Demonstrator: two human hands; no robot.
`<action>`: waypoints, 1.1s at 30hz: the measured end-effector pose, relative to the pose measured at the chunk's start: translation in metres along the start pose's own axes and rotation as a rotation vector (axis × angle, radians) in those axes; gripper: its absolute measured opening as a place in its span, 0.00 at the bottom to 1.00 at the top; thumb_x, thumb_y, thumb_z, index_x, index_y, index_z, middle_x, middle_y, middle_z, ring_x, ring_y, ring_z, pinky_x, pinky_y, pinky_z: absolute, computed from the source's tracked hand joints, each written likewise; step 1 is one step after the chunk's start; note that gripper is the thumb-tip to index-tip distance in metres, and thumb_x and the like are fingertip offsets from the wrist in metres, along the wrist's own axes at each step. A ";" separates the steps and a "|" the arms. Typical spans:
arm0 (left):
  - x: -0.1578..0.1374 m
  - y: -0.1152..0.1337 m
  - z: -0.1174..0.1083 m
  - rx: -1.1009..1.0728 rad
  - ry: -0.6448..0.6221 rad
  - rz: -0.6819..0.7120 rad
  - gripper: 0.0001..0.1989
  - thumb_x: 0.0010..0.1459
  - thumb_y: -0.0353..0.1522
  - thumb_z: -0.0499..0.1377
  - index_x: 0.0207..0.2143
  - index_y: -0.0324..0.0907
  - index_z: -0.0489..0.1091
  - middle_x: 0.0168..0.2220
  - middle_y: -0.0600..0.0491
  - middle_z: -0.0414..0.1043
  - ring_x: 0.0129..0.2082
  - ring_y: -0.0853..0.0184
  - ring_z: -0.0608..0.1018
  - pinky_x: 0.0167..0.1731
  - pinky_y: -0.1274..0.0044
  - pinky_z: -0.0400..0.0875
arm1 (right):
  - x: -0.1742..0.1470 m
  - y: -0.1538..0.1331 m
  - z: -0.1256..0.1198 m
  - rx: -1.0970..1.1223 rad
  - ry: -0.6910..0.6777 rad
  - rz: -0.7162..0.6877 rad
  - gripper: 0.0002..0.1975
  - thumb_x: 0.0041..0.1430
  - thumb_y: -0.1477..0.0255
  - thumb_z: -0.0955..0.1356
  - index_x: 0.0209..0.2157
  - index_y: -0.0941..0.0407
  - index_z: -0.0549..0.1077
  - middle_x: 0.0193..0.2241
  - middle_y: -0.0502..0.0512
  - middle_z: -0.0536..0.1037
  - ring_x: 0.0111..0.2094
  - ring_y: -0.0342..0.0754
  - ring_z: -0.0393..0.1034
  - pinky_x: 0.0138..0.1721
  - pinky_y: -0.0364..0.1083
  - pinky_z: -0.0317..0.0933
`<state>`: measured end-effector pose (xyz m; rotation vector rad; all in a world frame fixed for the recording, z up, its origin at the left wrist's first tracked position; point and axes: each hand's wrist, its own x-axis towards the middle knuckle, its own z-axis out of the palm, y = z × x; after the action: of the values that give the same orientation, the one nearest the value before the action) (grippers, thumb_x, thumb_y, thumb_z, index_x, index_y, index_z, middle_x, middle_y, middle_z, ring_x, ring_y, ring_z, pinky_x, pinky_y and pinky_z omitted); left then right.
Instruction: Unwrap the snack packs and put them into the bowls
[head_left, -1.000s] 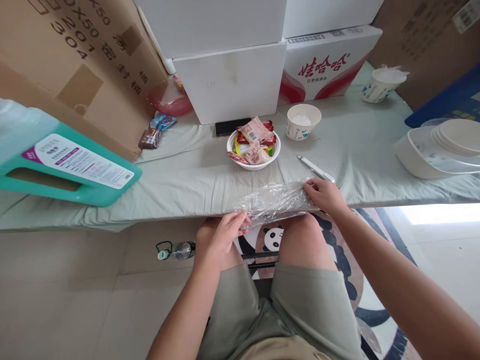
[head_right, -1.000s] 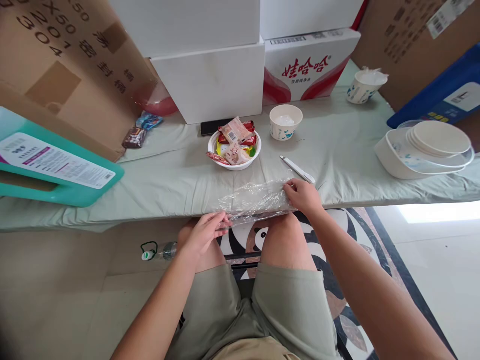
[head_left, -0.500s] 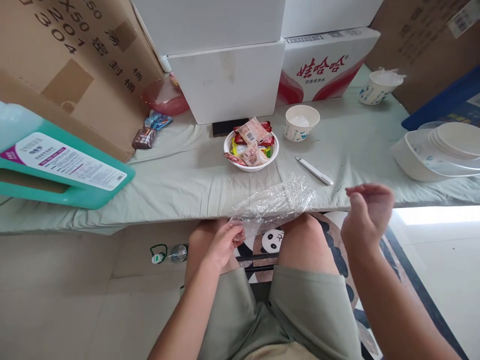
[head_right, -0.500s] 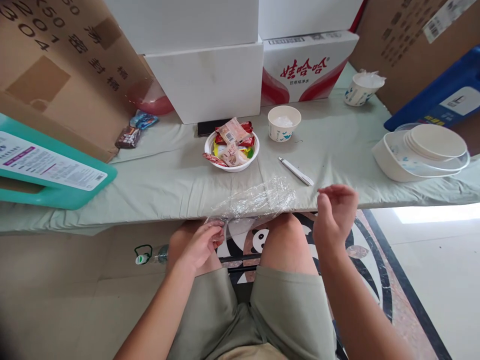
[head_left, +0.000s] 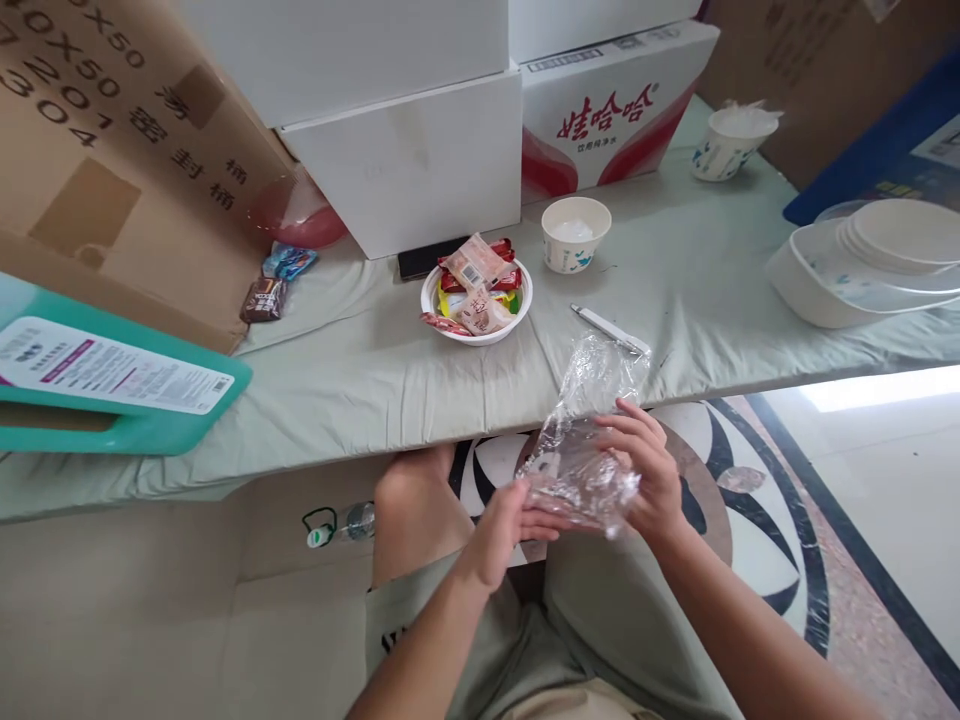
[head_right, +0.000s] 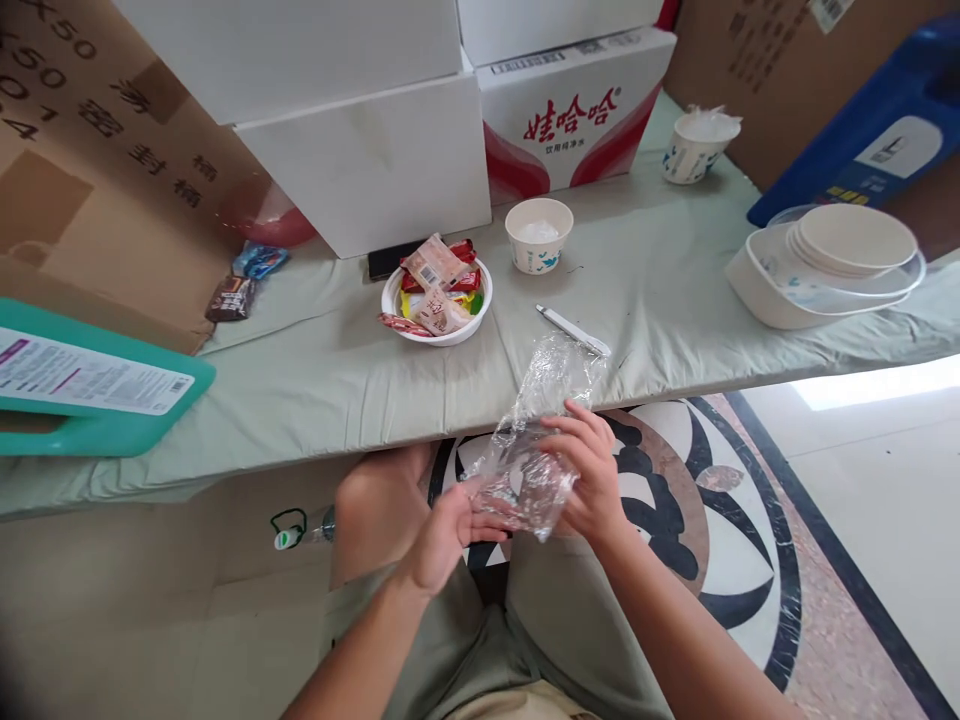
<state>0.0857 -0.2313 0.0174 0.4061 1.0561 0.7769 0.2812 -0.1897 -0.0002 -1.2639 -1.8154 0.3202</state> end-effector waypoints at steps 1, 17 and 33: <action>0.002 0.006 -0.008 0.039 -0.039 -0.036 0.36 0.48 0.60 0.63 0.44 0.39 0.75 0.36 0.42 0.81 0.36 0.57 0.83 0.36 0.71 0.75 | 0.003 0.001 -0.006 0.071 0.038 0.056 0.08 0.64 0.67 0.65 0.34 0.49 0.77 0.43 0.55 0.82 0.59 0.60 0.70 0.60 0.63 0.61; 0.080 0.088 0.047 1.089 -0.219 0.539 0.07 0.58 0.34 0.61 0.33 0.45 0.80 0.34 0.53 0.80 0.27 0.69 0.74 0.33 0.77 0.67 | 0.017 0.036 -0.053 0.120 -0.055 0.185 0.15 0.65 0.59 0.64 0.34 0.49 0.79 0.40 0.55 0.83 0.51 0.59 0.74 0.56 0.59 0.60; 0.105 0.105 0.055 1.375 0.336 0.279 0.12 0.59 0.36 0.56 0.24 0.43 0.71 0.22 0.53 0.75 0.22 0.66 0.75 0.29 0.75 0.63 | 0.097 0.061 -0.031 -0.268 -0.048 0.612 0.21 0.56 0.63 0.68 0.51 0.53 0.69 0.27 0.52 0.77 0.29 0.52 0.70 0.30 0.48 0.57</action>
<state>0.1241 -0.0800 0.0442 1.6506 1.7865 0.2347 0.3342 -0.0877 0.0286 -2.0106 -1.5048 0.4508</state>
